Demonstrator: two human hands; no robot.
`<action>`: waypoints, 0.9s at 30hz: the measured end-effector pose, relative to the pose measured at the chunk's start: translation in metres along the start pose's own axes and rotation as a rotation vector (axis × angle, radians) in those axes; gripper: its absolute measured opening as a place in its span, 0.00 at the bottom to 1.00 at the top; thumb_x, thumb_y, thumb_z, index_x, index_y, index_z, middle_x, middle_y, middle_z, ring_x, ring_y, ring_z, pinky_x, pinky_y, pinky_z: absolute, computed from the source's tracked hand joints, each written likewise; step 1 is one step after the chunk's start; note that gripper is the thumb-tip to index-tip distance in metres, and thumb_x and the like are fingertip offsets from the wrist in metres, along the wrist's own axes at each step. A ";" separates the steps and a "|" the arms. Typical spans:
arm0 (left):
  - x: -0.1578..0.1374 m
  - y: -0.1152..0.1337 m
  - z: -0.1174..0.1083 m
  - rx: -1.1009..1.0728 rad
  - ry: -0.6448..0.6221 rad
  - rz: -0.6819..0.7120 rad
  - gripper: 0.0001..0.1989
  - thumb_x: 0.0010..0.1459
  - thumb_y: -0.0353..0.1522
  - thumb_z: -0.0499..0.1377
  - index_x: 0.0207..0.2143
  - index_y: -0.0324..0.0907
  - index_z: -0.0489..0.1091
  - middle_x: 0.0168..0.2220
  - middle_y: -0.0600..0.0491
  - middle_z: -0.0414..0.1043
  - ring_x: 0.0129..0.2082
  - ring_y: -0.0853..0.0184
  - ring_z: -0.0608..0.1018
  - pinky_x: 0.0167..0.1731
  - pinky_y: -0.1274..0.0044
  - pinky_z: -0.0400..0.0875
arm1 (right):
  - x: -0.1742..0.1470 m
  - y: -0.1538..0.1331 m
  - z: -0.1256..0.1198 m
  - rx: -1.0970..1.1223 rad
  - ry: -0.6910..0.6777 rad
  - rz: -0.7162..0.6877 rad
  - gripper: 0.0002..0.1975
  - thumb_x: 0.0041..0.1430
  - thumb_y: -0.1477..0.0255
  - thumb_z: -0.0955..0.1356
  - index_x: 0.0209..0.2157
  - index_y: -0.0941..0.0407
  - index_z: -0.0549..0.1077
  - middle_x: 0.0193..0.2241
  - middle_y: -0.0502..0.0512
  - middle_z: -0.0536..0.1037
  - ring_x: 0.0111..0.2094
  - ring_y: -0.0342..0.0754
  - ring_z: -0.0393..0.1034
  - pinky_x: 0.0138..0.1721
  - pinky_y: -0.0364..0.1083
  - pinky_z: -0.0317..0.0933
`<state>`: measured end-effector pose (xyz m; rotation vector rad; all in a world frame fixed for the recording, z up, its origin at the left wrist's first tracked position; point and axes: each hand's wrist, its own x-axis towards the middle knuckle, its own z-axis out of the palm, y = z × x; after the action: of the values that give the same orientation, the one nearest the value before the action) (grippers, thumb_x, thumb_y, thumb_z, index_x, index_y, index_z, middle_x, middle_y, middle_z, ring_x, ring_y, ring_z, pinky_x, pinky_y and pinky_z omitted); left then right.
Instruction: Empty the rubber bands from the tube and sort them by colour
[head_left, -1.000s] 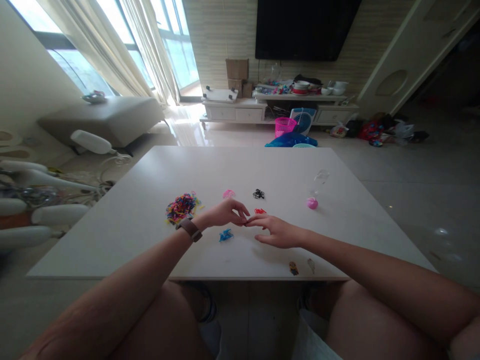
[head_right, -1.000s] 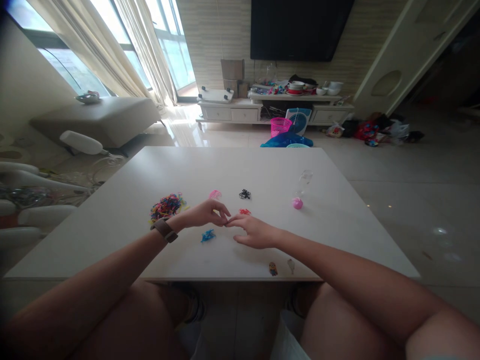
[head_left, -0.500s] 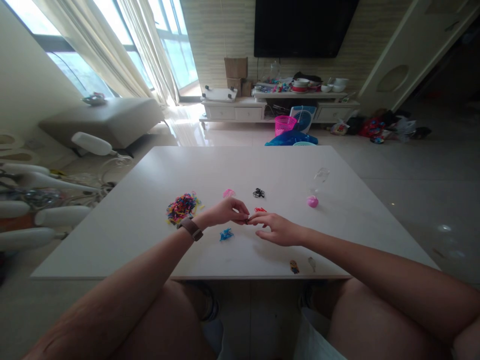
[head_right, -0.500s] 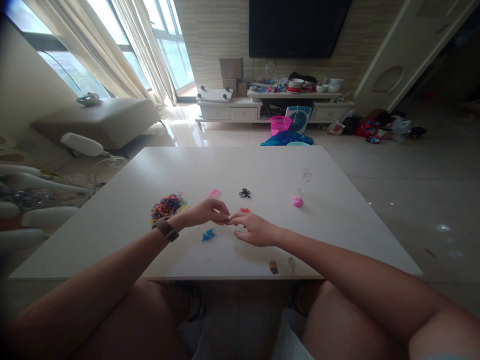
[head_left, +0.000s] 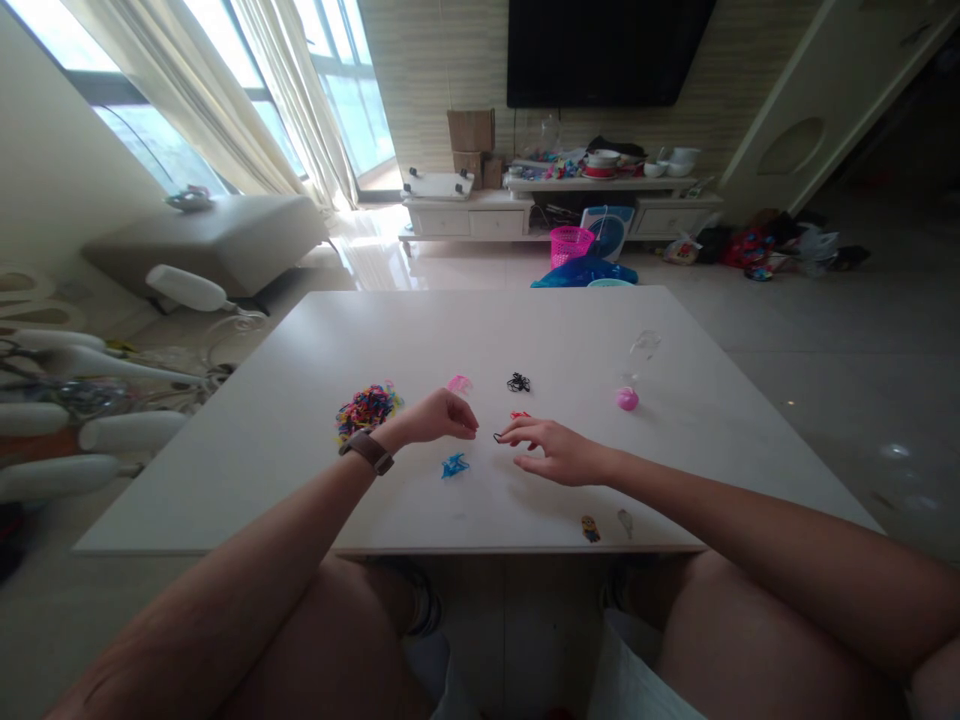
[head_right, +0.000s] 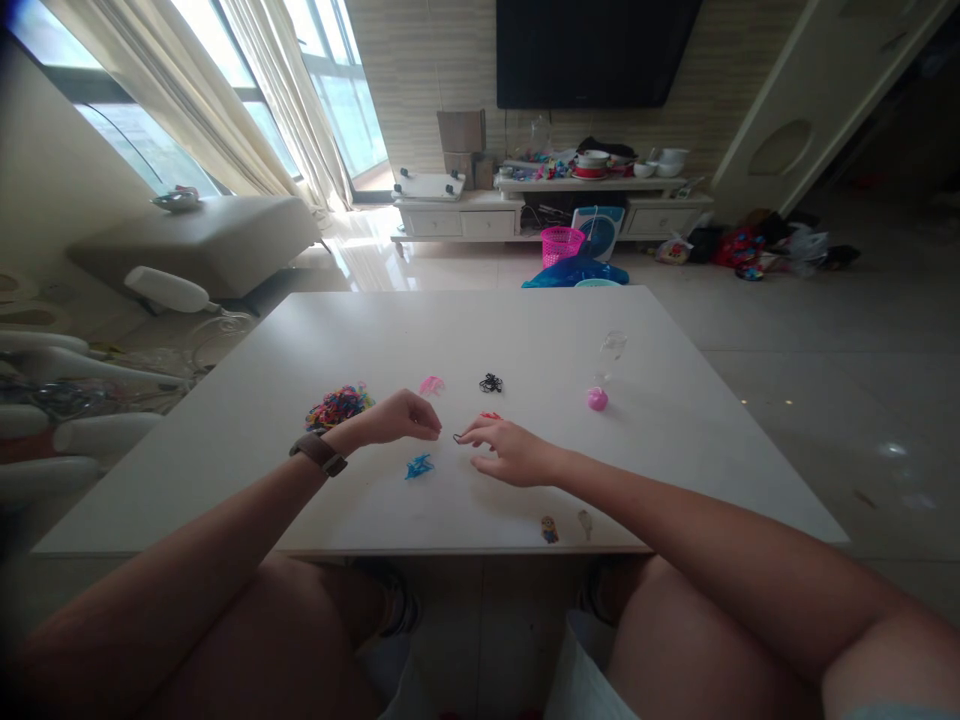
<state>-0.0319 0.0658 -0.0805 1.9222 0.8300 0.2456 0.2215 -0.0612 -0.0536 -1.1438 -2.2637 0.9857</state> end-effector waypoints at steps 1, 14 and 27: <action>0.000 -0.003 -0.001 0.020 -0.020 -0.017 0.14 0.46 0.38 0.73 0.32 0.36 0.82 0.26 0.49 0.80 0.26 0.69 0.76 0.28 0.78 0.68 | 0.000 0.000 0.000 0.001 -0.002 0.000 0.19 0.62 0.76 0.68 0.55 0.57 0.76 0.53 0.63 0.77 0.48 0.50 0.76 0.50 0.52 0.72; -0.005 -0.013 -0.003 0.180 -0.232 -0.119 0.13 0.51 0.41 0.68 0.29 0.38 0.82 0.24 0.50 0.80 0.23 0.69 0.76 0.24 0.81 0.66 | 0.000 0.000 -0.001 -0.004 -0.011 -0.014 0.17 0.62 0.76 0.68 0.52 0.57 0.78 0.51 0.63 0.78 0.47 0.51 0.76 0.44 0.49 0.72; -0.005 0.005 0.001 0.102 -0.147 0.025 0.17 0.51 0.39 0.70 0.41 0.37 0.82 0.31 0.47 0.82 0.30 0.68 0.79 0.30 0.80 0.70 | 0.001 0.002 0.000 -0.007 -0.036 0.008 0.13 0.62 0.75 0.68 0.48 0.58 0.78 0.48 0.61 0.79 0.44 0.49 0.77 0.46 0.49 0.72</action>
<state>-0.0329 0.0599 -0.0756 2.0201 0.7337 0.0769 0.2217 -0.0599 -0.0550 -1.1483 -2.2945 1.0097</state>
